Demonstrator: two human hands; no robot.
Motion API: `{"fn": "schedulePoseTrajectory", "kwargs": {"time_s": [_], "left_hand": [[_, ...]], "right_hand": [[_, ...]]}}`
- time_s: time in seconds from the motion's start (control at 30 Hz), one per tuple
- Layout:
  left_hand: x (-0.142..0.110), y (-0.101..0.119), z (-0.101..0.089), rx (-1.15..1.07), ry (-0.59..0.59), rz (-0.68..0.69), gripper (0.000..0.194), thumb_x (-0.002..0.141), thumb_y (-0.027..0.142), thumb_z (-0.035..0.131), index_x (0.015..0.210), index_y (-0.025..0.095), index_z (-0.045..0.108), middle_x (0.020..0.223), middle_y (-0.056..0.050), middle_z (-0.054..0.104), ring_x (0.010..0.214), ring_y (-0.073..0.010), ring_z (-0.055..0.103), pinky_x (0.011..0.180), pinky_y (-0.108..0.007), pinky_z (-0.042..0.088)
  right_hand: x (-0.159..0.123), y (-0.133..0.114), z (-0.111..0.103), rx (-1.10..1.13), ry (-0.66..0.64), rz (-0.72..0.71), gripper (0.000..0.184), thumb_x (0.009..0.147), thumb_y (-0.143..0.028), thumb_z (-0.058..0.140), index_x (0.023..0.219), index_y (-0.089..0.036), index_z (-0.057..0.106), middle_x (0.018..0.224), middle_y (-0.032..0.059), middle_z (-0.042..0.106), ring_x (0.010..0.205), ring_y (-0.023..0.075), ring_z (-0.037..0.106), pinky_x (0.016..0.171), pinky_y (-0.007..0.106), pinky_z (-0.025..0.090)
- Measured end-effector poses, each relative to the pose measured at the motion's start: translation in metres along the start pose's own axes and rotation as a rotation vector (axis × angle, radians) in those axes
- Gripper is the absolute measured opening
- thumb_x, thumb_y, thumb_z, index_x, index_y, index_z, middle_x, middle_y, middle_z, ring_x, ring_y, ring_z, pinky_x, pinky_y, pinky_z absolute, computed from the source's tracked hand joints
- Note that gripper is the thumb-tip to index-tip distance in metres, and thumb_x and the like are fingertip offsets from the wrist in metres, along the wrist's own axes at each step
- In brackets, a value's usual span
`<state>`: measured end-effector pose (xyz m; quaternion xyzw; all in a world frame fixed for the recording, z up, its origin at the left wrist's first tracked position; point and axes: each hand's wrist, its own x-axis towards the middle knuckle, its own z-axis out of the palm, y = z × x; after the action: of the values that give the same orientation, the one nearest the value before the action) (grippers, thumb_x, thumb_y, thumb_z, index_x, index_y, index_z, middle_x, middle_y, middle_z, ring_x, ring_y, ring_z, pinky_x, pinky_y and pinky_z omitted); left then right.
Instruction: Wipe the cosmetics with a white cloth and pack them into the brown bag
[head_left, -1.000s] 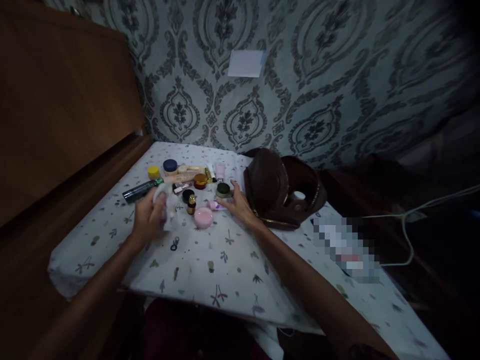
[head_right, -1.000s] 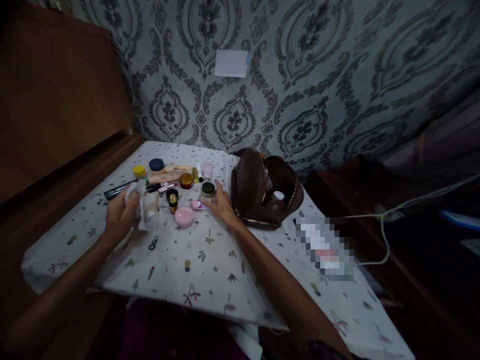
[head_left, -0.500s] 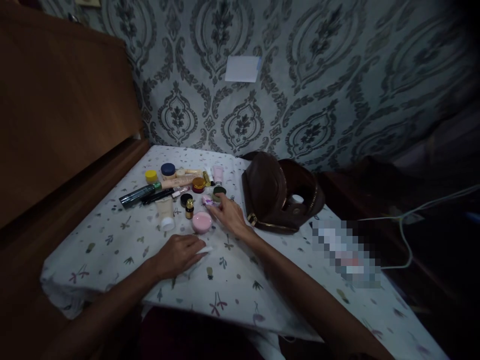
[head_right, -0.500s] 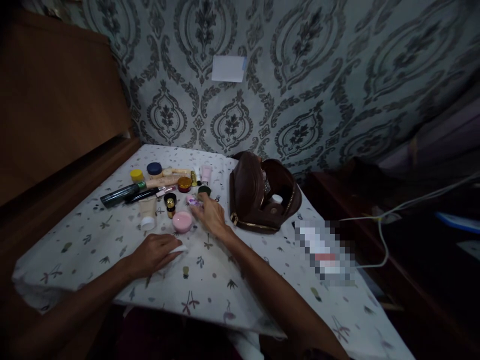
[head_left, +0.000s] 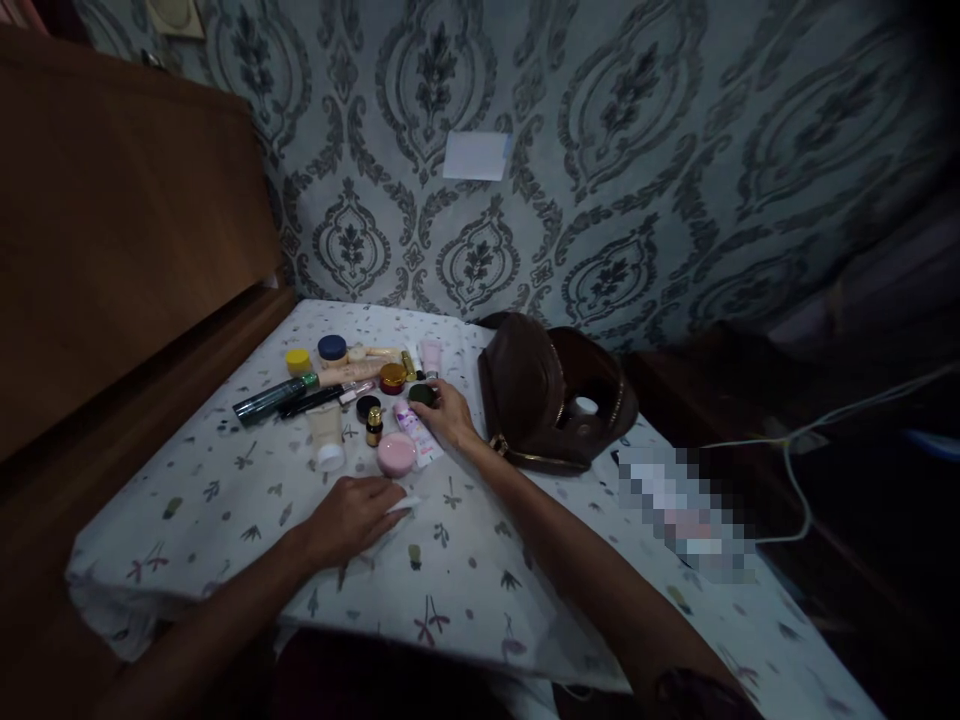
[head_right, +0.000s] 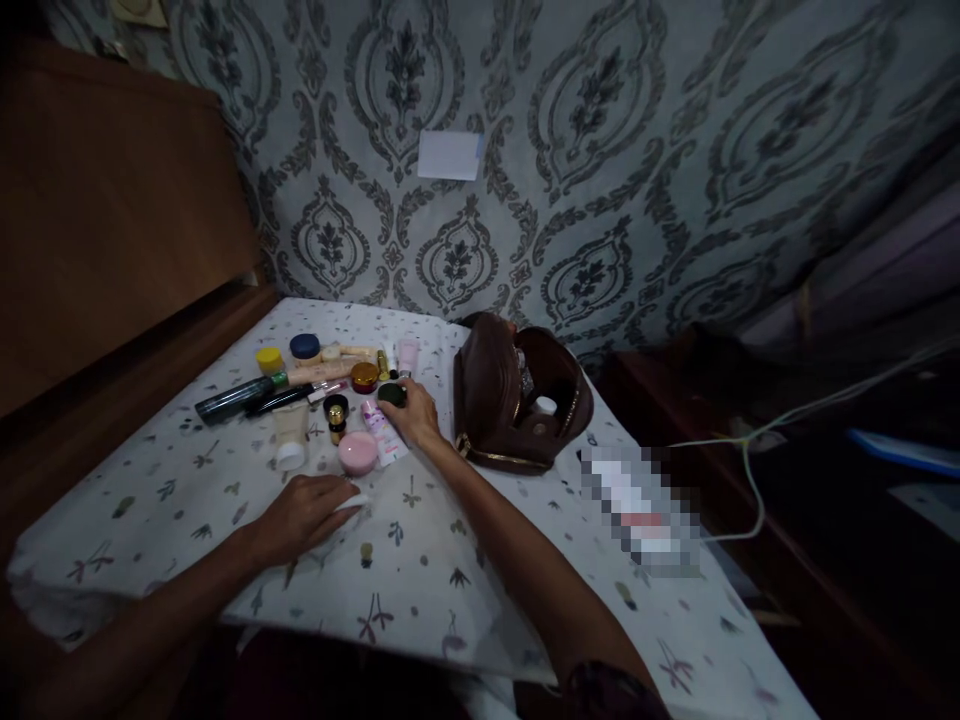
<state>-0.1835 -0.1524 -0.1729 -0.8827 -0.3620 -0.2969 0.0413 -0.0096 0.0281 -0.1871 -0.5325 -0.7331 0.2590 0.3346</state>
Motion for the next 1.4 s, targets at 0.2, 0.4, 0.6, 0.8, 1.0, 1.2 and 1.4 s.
{"fn": "schedulePoseTrajectory", "kwargs": {"time_s": [0.2, 0.4, 0.6, 0.8, 1.0, 1.2, 1.4], "left_hand": [[-0.002, -0.001, 0.003, -0.009, 0.003, -0.011, 0.027, 0.104, 0.028, 0.040, 0.090, 0.017, 0.060, 0.074, -0.004, 0.069, 0.063, -0.0171, 0.067, 0.056, -0.026, 0.050], [-0.001, -0.001, 0.004, -0.012, 0.023, -0.003, 0.028, 0.104, 0.029, 0.041, 0.089, 0.018, 0.061, 0.076, -0.004, 0.071, 0.064, -0.0153, 0.068, 0.057, -0.024, 0.051], [0.000, 0.000, 0.003, -0.004, 0.034, -0.013, 0.027, 0.104, 0.027, 0.041, 0.088, 0.018, 0.060, 0.073, -0.002, 0.069, 0.062, -0.0151, 0.067, 0.055, -0.024, 0.050], [0.001, 0.000, 0.004, -0.014, 0.044, -0.036, 0.028, 0.105, 0.028, 0.039, 0.087, 0.017, 0.059, 0.074, -0.004, 0.070, 0.061, -0.0161, 0.067, 0.055, -0.025, 0.049], [0.001, -0.001, 0.002, -0.009, 0.041, -0.039, 0.026, 0.104, 0.028, 0.040, 0.089, 0.018, 0.059, 0.072, -0.003, 0.068, 0.062, -0.0155, 0.067, 0.056, -0.023, 0.048], [0.001, -0.002, 0.002, -0.031, 0.029, -0.043, 0.029, 0.105, 0.029, 0.039, 0.086, 0.018, 0.058, 0.069, -0.003, 0.066, 0.060, -0.0152, 0.064, 0.055, -0.024, 0.046], [0.001, -0.002, -0.004, -0.181, 0.126, -0.104, 0.024, 0.104, 0.028, 0.043, 0.093, 0.017, 0.061, 0.072, -0.004, 0.067, 0.061, -0.0147, 0.064, 0.057, -0.024, 0.046]], "right_hand": [[-0.003, 0.002, 0.007, 0.117, -0.001, -0.032, 0.041, 0.080, -0.045, 0.071, 0.113, -0.021, 0.065, 0.090, 0.0019, 0.070, 0.082, 0.0178, 0.064, 0.076, 0.030, 0.050], [-0.003, 0.016, 0.006, 0.153, 0.038, 0.066, 0.028, 0.094, -0.038, 0.049, 0.109, -0.018, 0.062, 0.083, 0.0021, 0.069, 0.073, 0.0151, 0.066, 0.062, 0.024, 0.051], [0.019, 0.008, -0.001, 0.005, 0.084, 0.183, 0.032, 0.093, -0.038, 0.050, 0.117, -0.018, 0.057, 0.109, 0.0086, 0.067, 0.093, 0.0193, 0.068, 0.073, 0.028, 0.054], [0.047, -0.010, -0.007, -0.200, 0.065, 0.279, 0.056, 0.086, -0.045, 0.065, 0.132, -0.016, 0.051, 0.132, 0.0198, 0.059, 0.115, 0.0324, 0.063, 0.089, 0.040, 0.050], [0.049, -0.012, -0.006, -0.282, 0.027, 0.284, 0.039, 0.090, -0.037, 0.058, 0.125, -0.020, 0.055, 0.118, 0.0134, 0.069, 0.106, 0.0280, 0.067, 0.083, 0.036, 0.049], [0.036, -0.004, -0.012, -0.287, -0.004, 0.241, 0.038, 0.087, -0.038, 0.060, 0.121, -0.022, 0.058, 0.100, 0.0057, 0.073, 0.097, 0.0237, 0.068, 0.071, 0.029, 0.046], [0.032, 0.000, -0.013, -0.298, -0.006, 0.220, 0.035, 0.087, -0.039, 0.061, 0.117, -0.020, 0.059, 0.097, 0.0067, 0.073, 0.091, 0.0224, 0.068, 0.066, 0.027, 0.042]]}}
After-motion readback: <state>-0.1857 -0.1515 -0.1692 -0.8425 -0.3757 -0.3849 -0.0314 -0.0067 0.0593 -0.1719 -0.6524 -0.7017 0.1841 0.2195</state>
